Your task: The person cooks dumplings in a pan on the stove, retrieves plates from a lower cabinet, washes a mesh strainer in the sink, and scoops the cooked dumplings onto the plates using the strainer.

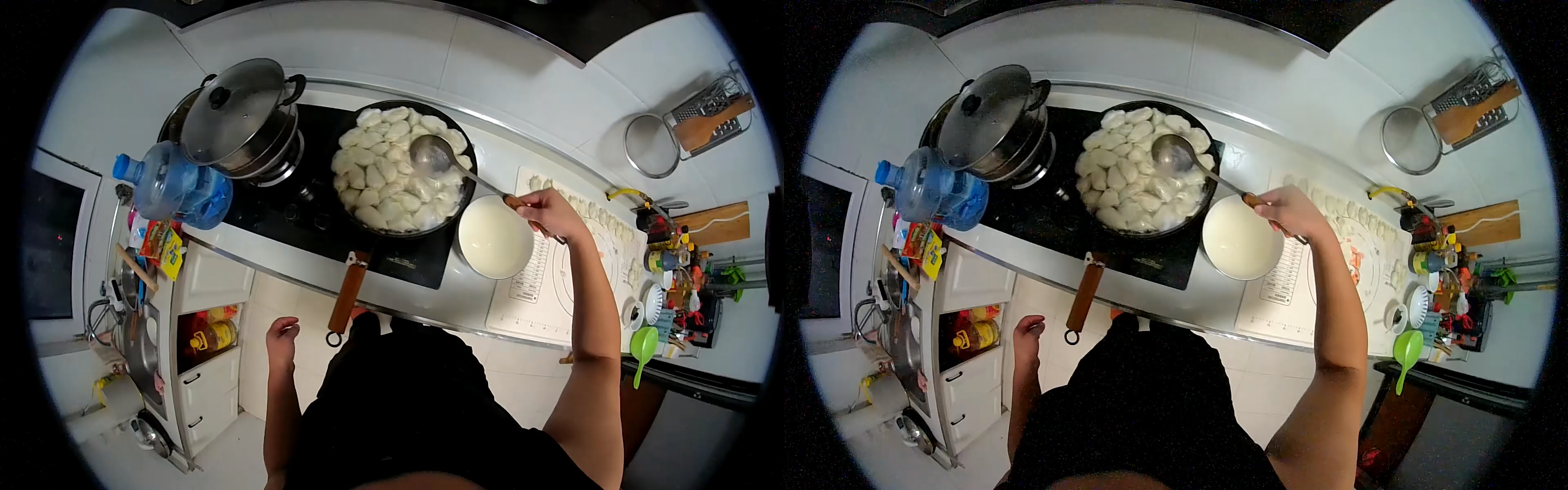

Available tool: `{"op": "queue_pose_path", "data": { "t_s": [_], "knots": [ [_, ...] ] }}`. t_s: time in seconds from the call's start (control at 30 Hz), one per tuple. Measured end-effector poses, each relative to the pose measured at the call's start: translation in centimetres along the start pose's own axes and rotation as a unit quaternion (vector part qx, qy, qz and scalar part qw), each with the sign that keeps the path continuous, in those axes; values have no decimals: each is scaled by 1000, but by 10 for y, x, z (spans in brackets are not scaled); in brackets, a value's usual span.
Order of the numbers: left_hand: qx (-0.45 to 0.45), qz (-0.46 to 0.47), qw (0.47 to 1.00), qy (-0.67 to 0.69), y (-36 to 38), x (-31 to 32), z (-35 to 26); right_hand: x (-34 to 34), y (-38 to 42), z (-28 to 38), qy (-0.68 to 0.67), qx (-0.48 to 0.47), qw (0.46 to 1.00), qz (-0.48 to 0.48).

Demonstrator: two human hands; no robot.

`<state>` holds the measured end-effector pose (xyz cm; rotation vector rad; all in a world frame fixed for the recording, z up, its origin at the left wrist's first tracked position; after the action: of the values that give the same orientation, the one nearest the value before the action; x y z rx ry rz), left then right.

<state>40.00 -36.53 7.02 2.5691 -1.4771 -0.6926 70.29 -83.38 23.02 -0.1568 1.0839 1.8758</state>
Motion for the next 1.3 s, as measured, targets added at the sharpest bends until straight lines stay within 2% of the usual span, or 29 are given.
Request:
{"op": "queue_pose_path", "data": {
  "t_s": [0.03, 0.1, 0.13, 0.17, 0.23, 0.3, 0.37, 0.4, 0.43, 0.5, 0.63, 0.9, 1.03, 1.1, 1.13, 1.2, 1.23, 1.3],
  "knots": [
    [-11, -3, 1000, -2, 1, 1, -2, 1, 1, -1, 0, 3, 1000, -2],
    [-9, -1, 1000, 15, -1, 4, 4, 7, 6, 14, 130, -169, 968, -133],
    [-6, -3, 999, 32, -1, 3, 6, 7, 15, 20, 197, -115, 962, -152],
    [-5, -6, 999, 32, -1, 3, 4, 12, 21, 25, 197, -119, 962, -150],
    [-20, -2, 1000, 21, -2, 8, -7, 23, 33, 31, 301, -154, 906, -257],
    [-6, 2, 1000, 22, -3, 8, -11, 36, 42, 29, 272, -186, 902, -279],
    [13, 14, 1000, 6, -6, 6, -12, 49, 56, 29, 69, -137, 969, -191],
    [15, 14, 1000, 5, -8, 5, -11, 57, 59, 29, -15, -125, 983, -137],
    [17, 15, 1000, 4, -10, 4, -10, 63, 67, 30, -76, -68, 991, -87],
    [21, 20, 1000, 2, -13, 2, -11, 74, 79, 41, -127, -12, 992, 7],
    [27, 25, 999, 3, -18, -1, -17, 93, 64, 31, -110, 36, 990, 85],
    [15, 41, 999, 3, -23, 1, -35, 92, 35, 15, -103, 39, 993, 47],
    [8, 43, 999, 10, -25, 0, -27, 89, 34, 17, -103, 50, 993, 3],
    [11, 42, 999, 6, -27, -2, -20, 89, 36, 18, -53, 45, 994, -88],
    [21, 43, 999, 10, -29, -4, -15, 90, 36, 18, -52, 45, 994, -88],
    [33, 45, 998, 16, -30, -5, -14, 94, 40, 21, 147, -87, 954, -245],
    [32, 42, 999, 11, -31, -6, -15, 97, 43, 24, 148, -88, 954, -246],
    [33, 39, 999, 7, -31, -8, -18, 105, 53, 33, 237, -111, 907, -331]
  ]
}}
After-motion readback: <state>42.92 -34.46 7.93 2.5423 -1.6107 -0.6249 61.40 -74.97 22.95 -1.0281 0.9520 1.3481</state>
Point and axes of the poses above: each hand's wrist, its own y-axis away from the middle knuckle, its own x-axis out of the palm, z = x × y, the point moved 1 cm from there along -y, towards the middle knuckle, and after that the axes turned 11 degrees about x, right-handed, at the moved point
